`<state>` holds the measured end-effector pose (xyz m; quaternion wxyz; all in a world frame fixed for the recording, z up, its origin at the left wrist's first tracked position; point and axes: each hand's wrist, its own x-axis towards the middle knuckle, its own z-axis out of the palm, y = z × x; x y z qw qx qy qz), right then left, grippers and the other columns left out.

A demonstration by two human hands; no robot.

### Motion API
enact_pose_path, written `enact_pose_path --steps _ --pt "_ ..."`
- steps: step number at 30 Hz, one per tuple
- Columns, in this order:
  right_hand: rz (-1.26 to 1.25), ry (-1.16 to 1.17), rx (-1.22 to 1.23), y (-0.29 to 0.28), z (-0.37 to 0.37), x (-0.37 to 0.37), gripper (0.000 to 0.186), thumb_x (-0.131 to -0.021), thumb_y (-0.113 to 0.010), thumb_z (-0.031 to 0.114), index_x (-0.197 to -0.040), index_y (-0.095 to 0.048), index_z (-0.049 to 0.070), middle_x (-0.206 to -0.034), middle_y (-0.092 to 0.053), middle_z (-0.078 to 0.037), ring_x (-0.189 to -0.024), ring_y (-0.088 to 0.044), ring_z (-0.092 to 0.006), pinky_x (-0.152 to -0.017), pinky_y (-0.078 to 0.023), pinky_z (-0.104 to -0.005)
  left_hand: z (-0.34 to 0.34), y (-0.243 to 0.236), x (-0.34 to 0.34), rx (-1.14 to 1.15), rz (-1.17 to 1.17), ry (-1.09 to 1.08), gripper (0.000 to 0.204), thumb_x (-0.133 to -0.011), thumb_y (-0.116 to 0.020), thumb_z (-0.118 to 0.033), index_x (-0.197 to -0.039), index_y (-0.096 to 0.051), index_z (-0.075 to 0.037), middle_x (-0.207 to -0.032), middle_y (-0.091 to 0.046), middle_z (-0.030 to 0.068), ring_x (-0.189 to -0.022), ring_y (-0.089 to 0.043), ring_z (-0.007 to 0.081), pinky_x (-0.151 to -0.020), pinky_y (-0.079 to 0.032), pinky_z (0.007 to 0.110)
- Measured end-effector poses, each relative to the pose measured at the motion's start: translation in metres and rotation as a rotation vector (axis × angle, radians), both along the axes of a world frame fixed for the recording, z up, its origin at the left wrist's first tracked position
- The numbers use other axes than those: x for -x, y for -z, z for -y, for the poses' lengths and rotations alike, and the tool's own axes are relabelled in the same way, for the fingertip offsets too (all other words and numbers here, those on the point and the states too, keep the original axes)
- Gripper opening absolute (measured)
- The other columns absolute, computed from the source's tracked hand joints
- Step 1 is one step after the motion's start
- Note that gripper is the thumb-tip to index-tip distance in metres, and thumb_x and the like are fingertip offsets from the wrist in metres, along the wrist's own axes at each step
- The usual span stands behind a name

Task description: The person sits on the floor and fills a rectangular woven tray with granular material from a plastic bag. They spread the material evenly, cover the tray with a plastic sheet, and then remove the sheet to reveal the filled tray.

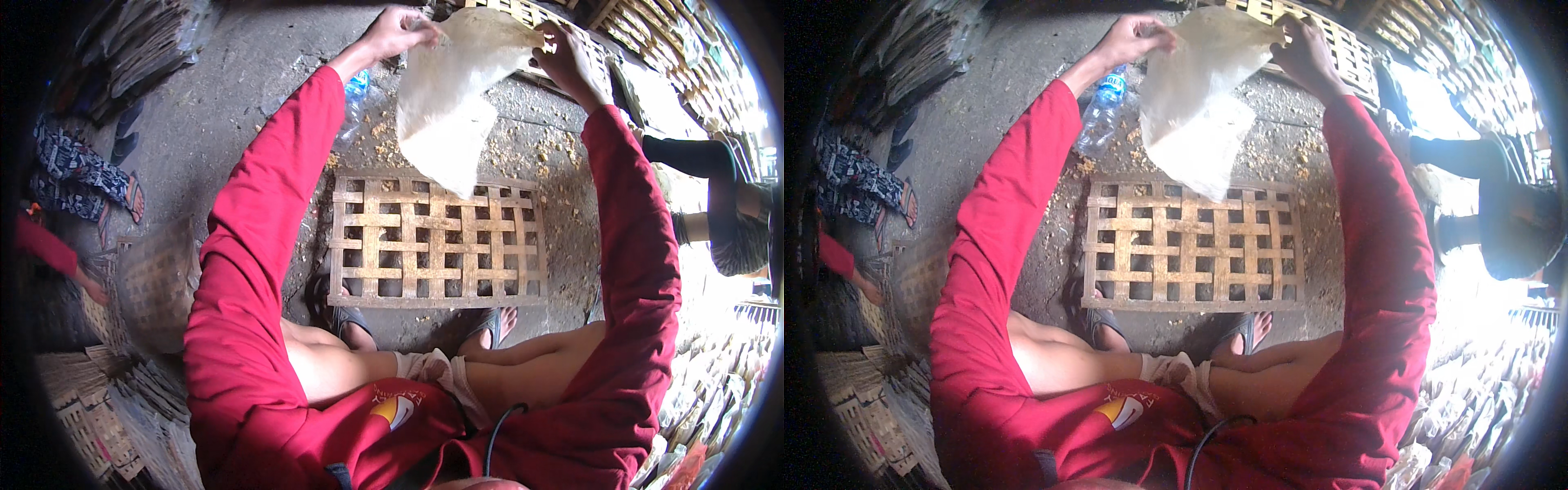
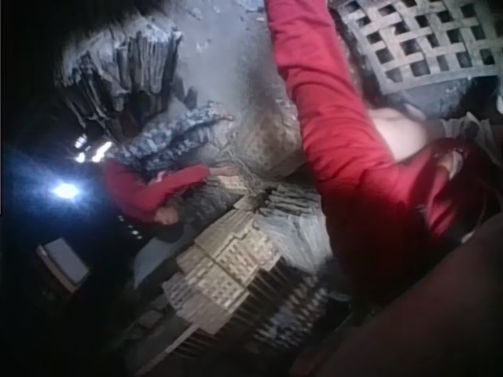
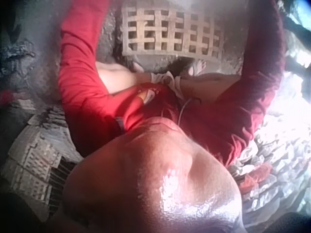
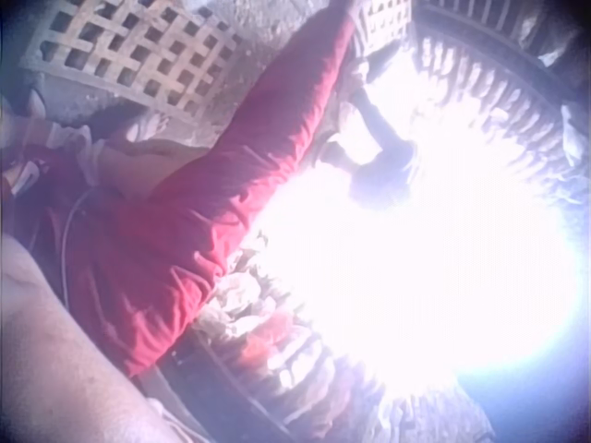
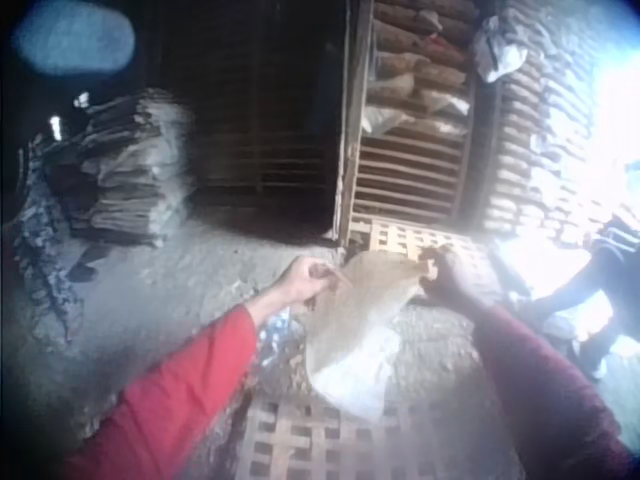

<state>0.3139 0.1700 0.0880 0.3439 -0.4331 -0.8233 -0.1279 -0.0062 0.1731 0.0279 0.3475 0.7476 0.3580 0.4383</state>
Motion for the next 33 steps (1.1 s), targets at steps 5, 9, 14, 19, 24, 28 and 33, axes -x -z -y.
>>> enact_pose_path --steps 5,9,14,19,24,28,33 --pt "0.13 -0.176 0.213 -0.02 0.031 0.036 0.073 -0.08 -0.077 0.037 -0.142 -0.046 0.016 -0.144 -0.045 -0.012 -0.138 -0.031 -0.0353 -0.119 -0.017 -0.0501 0.01 -0.018 -0.039 0.032 0.336 0.094 0.003 -0.088 -0.067 0.001 -0.09 -0.068 -0.001 -0.086 -0.069 0.001 -0.086 -0.066 0.0094 -0.071 -0.053 0.028" --pt "0.045 -0.248 0.071 -0.03 0.034 0.056 0.023 -0.083 -0.074 0.023 -0.101 -0.066 0.011 -0.121 -0.057 -0.014 -0.115 -0.051 -0.0336 -0.099 -0.041 -0.0458 0.025 -0.045 -0.05 -0.182 0.088 0.179 0.011 -0.086 -0.074 -0.006 -0.092 -0.067 0.0 -0.086 -0.069 0.0014 -0.087 -0.064 0.008 -0.076 -0.052 0.027" --pt "-0.053 -0.145 0.11 -0.021 0.029 0.055 0.011 -0.085 -0.07 0.016 -0.086 -0.063 0.008 -0.109 -0.056 -0.016 -0.107 -0.051 -0.0342 -0.093 -0.043 -0.0454 0.049 -0.041 -0.056 -0.139 0.165 -0.019 0.01 -0.085 -0.069 0.0 -0.093 -0.064 -0.001 -0.088 -0.069 0.0018 -0.089 -0.063 0.0097 -0.078 -0.052 0.029" --pt "-0.19 -0.168 -0.004 -0.022 0.027 0.055 0.011 -0.085 -0.068 0.012 -0.084 -0.06 0.005 -0.108 -0.054 -0.019 -0.105 -0.05 -0.0355 -0.092 -0.044 -0.0461 0.025 0.014 -0.019 -0.247 -0.553 -0.348 0.024 -0.083 -0.068 -0.024 -0.092 -0.07 -0.003 -0.081 -0.07 0.0193 -0.085 -0.07 0.0335 -0.079 -0.054 0.043" --pt "-0.036 0.103 0.077 -0.044 0.053 0.038 0.007 -0.084 -0.067 0.009 -0.089 -0.062 0.008 -0.111 -0.055 -0.02 -0.102 -0.056 -0.0346 -0.086 -0.048 -0.0457 0.033 0.046 0.024 -0.068 -0.548 -0.454 0.014 -0.085 -0.062 -0.017 -0.084 -0.069 -0.005 -0.078 -0.07 0.0157 -0.075 -0.069 0.0308 -0.068 -0.053 0.041" --pt "-0.078 0.12 -0.127 -0.009 -0.009 -0.047 0.029 -0.08 -0.073 0.017 -0.107 -0.065 0.013 -0.113 -0.06 -0.013 -0.113 -0.054 -0.0334 -0.093 -0.044 -0.0454 0.02 0.052 0.041 -0.017 -0.455 -0.526 0.019 -0.089 -0.065 -0.024 -0.083 -0.069 -0.006 -0.07 -0.067 0.0142 -0.066 -0.068 0.029 -0.06 -0.05 0.041" --pt "-0.256 0.335 0.042 0.02 -0.019 -0.109 0.028 -0.082 -0.073 0.032 -0.103 -0.066 0.015 -0.115 -0.055 -0.026 -0.102 -0.058 -0.0374 -0.083 -0.05 -0.048 0.009 0.054 0.061 -0.367 -0.468 -0.58 0.016 -0.085 -0.07 -0.023 -0.086 -0.07 -0.006 -0.078 -0.067 0.018 -0.076 -0.068 0.0374 -0.063 -0.051 0.044"
